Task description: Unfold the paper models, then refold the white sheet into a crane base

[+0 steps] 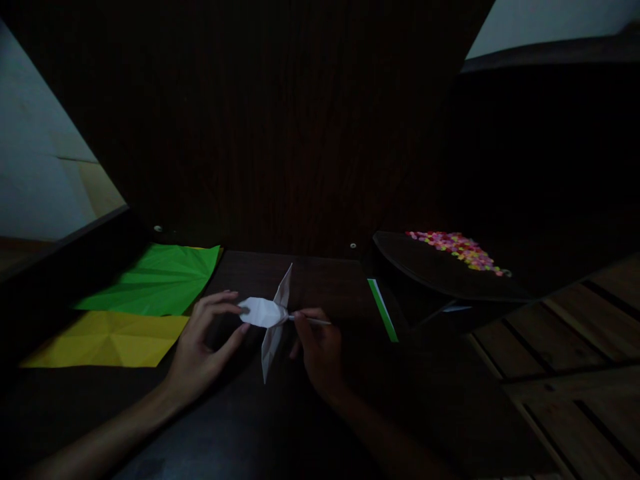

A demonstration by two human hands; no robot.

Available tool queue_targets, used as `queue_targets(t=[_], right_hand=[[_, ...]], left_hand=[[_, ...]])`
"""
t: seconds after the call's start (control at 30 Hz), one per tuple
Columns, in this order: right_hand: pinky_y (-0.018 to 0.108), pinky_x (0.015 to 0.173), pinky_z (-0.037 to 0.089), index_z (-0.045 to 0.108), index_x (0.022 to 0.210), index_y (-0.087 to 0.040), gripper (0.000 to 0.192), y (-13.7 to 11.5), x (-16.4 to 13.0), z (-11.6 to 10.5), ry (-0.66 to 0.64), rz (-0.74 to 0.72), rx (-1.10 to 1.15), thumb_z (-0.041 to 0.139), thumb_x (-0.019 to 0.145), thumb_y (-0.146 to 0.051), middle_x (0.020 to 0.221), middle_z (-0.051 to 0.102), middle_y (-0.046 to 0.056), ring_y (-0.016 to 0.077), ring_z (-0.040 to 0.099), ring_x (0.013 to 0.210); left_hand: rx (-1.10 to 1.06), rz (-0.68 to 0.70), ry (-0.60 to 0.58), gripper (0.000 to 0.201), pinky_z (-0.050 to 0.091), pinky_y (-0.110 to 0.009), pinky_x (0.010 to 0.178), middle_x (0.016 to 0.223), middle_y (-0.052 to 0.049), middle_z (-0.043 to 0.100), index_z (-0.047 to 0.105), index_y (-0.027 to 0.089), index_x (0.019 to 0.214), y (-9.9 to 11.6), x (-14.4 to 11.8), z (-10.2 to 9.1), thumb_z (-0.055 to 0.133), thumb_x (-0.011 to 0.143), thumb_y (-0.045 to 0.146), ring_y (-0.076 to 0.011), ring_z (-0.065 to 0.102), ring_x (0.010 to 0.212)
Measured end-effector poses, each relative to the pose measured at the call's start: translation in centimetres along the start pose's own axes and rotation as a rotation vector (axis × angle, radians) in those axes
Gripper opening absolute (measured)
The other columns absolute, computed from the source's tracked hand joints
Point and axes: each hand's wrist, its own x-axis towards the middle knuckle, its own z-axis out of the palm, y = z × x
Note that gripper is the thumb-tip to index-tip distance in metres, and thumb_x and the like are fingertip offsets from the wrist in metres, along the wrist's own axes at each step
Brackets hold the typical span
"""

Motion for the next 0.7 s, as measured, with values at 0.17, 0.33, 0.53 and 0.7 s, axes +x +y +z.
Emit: queue_targets(t=[0.17,0.33,0.53,0.7], right_hand=[[0.02,0.041,0.046,0.068,0.093,-0.019,0.021,0.1,-0.6,-0.1,-0.034,-0.161,-0.189,0.057,0.093,-0.037,0.059,0.068,-0.001,0.0112,0.06,0.04],[0.026,0.062,0.06,0.07,0.099,-0.021,0.016,0.0,-0.8,0.1,-0.061,-0.422,-0.366,0.056,0.093,-0.029,0.089,0.077,0.005,0.0167,0.073,0.061],[0.028,0.08,0.062,0.066,0.106,-0.02,0.017,-0.1,-1.1,0.4,-0.025,-0.773,-0.46,0.062,0.089,-0.019,0.102,0.076,0.009,0.0209,0.075,0.088],[0.028,0.082,0.061,0.059,0.114,-0.019,0.03,-0.4,-1.2,0.3,-0.098,-0.863,-0.473,0.069,0.085,-0.018,0.106,0.075,0.012,0.0212,0.074,0.093]], left_hand=[[-0.074,-0.028,-0.094,0.01,0.047,-0.039,0.094,0.11,-0.005,0.06,0.064,0.023,0.1,0.2,0.1,0.3,0.059,0.092,0.021,-0.0223,0.058,0.107],[-0.218,-0.098,-0.154,0.02,0.052,-0.033,0.082,0.108,-0.005,0.06,0.06,0.022,0.108,0.5,-0.4,0.7,0.065,0.089,0.024,-0.0191,0.063,0.093],[-0.327,-0.176,-0.123,0.03,0.052,-0.032,0.084,0.109,-0.005,0.059,0.058,0.023,0.115,0.5,-0.7,1.0,0.068,0.087,0.024,-0.0191,0.063,0.095],[-0.251,-0.082,-0.161,0.008,0.05,-0.03,0.082,0.097,-0.003,0.066,0.07,0.022,0.095,0.8,-0.2,0.6,0.065,0.088,0.021,-0.0191,0.062,0.091]])
